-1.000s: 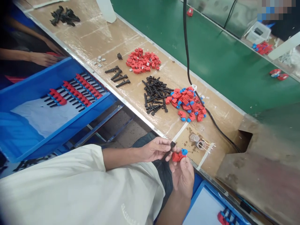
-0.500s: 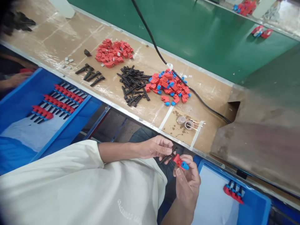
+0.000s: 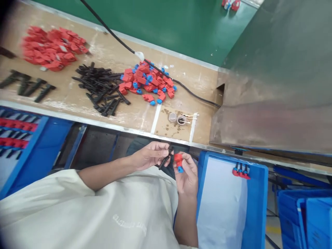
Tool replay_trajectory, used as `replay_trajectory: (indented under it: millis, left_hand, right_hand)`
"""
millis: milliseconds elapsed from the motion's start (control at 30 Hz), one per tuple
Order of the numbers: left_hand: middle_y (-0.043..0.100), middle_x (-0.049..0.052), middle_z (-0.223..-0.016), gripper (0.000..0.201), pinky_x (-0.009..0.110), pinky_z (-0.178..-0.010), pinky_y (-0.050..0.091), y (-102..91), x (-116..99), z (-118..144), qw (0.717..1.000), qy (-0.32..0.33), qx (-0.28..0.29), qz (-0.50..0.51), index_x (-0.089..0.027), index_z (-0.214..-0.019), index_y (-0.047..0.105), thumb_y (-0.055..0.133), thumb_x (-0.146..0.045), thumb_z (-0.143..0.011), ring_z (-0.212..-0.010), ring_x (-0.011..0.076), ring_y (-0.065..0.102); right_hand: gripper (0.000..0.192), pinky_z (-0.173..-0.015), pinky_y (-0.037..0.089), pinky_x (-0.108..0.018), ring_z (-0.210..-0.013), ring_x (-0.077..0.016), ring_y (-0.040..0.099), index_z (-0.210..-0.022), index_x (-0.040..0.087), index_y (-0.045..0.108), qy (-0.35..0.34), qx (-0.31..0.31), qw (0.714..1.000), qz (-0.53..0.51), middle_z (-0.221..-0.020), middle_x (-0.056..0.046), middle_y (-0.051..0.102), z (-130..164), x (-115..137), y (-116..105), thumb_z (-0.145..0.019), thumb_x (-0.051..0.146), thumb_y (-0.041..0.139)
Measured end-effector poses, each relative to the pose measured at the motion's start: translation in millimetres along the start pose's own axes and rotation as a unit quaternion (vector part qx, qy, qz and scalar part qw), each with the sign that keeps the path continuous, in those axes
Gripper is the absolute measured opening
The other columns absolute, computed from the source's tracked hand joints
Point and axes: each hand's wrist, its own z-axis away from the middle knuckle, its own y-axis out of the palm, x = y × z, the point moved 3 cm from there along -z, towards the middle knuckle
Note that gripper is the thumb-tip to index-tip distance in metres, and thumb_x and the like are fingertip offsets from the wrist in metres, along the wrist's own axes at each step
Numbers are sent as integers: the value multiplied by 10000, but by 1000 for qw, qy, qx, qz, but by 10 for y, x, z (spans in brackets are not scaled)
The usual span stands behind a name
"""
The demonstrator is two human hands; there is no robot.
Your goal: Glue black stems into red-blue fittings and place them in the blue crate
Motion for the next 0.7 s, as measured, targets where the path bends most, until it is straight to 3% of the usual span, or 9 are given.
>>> replay_trajectory:
  millis: [133,267,367,500,700]
  left_hand:
    - [667,36,-667,496,145,-496,432,-49,10,-60,1000,4,-4,12,-88,-816,639,923,-431,-598,-596,105,662]
    - [675,40,-686,522,159,-536,452,-109,21,-98,1000,1,1,8,-87,-812,634,933,-445,-577,-620,106,667]
    - [679,33,-700,546,161,-527,437,-126,9,-96,1000,-2,1,1,-89,-819,635,931,-471,-564,-605,97,659]
    - [664,9,-676,562,163,-481,394,-127,-41,-75,1000,4,-6,-8,-101,-788,615,936,-485,-533,-564,87,638]
    - [611,-32,-591,570,177,-452,376,-161,-114,-51,997,53,-2,-57,-114,-749,595,919,-526,-524,-506,74,584]
  right_hand:
    - [450,-712,553,-264,-797,-131,607,-1041,224,731,-6,-19,1000,9,-989,-55,676,-45,19,-78,-659,419,868]
    - [400,-675,540,-228,-804,-114,598,-999,208,747,-13,-5,999,32,-1033,-64,677,-90,21,-70,-689,432,865]
    - [372,-567,485,-190,-704,-92,571,-931,209,754,-30,-11,997,64,-902,-44,673,-110,28,-31,-668,439,881]
    - [445,-442,377,-156,-539,-47,477,-997,183,758,-49,-22,989,135,-753,-16,631,-131,84,36,-670,461,873]
    - [513,-402,383,-177,-481,-64,488,-1046,155,750,-66,-31,981,182,-671,-8,618,-153,154,176,-667,482,861]
